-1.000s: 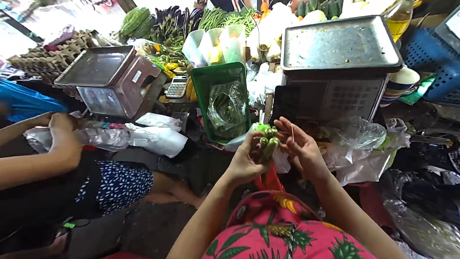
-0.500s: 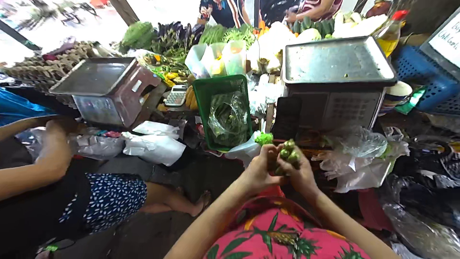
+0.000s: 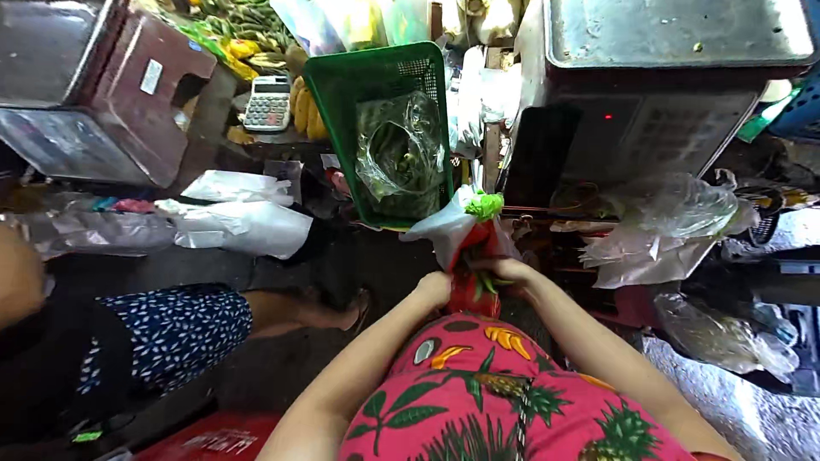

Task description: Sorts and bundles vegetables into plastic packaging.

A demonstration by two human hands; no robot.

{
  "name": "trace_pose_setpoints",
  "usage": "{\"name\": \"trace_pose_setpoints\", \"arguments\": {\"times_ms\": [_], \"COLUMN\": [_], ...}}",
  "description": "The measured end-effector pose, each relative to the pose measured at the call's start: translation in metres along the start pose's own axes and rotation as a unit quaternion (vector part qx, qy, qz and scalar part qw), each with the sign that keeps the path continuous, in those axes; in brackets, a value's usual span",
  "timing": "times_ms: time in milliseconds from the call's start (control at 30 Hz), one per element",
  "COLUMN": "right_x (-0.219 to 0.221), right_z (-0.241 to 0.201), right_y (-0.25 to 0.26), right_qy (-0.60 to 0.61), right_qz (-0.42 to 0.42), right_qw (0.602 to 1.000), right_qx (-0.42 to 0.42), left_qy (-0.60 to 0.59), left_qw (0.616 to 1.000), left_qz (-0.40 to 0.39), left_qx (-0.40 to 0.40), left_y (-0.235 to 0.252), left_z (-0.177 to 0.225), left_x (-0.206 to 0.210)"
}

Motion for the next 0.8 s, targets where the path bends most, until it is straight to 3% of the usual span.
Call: {"name": "trace_pose_setpoints", "arguments": {"times_ms": [67, 133, 300, 433, 500, 567, 633, 700, 800], "right_x": [0.012, 0.001, -0.010, 0.020, 0.030, 0.038, 0.042, 0.040, 0.035], "right_z": [0.010, 0.027, 0.078, 0.079, 0.081, 0.078, 0.073, 0.073, 0.069], "right_y": [0.034, 0.057, 0.062, 0.027, 0.021, 0.010, -0.003, -0.005, -0.008], "right_qy": [0.074, -0.047, -0.213, -0.445, -0.491, -0.502, -0.515, -0.535, -0.559], "right_qz": [0.160, 0.263, 0.230, 0.132, 0.099, 0.090, 0.086, 0.073, 0.055], "right_qw": [0.984, 0.963, 0.949, 0.878, 0.854, 0.843, 0.828, 0.813, 0.796], "right_qx": [-0.011, -0.021, -0.026, 0.119, 0.138, 0.171, 0.202, 0.218, 0.225], "left_qy": [-0.019, -0.020, -0.020, 0.005, -0.009, -0.029, -0.041, -0.023, -0.023], "left_qw": [1.000, 0.999, 1.000, 0.999, 0.999, 0.984, 0.945, 0.909, 0.912], "left_qz": [-0.016, -0.027, -0.013, -0.036, 0.023, 0.157, 0.310, 0.408, 0.410], "left_qx": [0.009, 0.019, 0.020, 0.014, 0.044, 0.084, 0.099, 0.082, 0.013], "left_y": [-0.020, -0.044, -0.077, -0.091, -0.104, -0.118, -0.122, -0.110, -0.074], "left_z": [0.000, -0.002, -0.012, -0.003, -0.001, -0.001, -0.004, -0.012, -0.022], "left_x": [-0.013, -0.027, -0.038, -0.064, -0.092, -0.130, -0.170, -0.206, -0.251]}}
Point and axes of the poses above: each hand's wrist, its own y-axis towards the middle knuckle, its own x-axis out of the palm, z = x × y, the point moved 2 cm from there along y, towards the middle knuckle, and after that the axes turned 12 degrees about x, right-handed, at the moved point
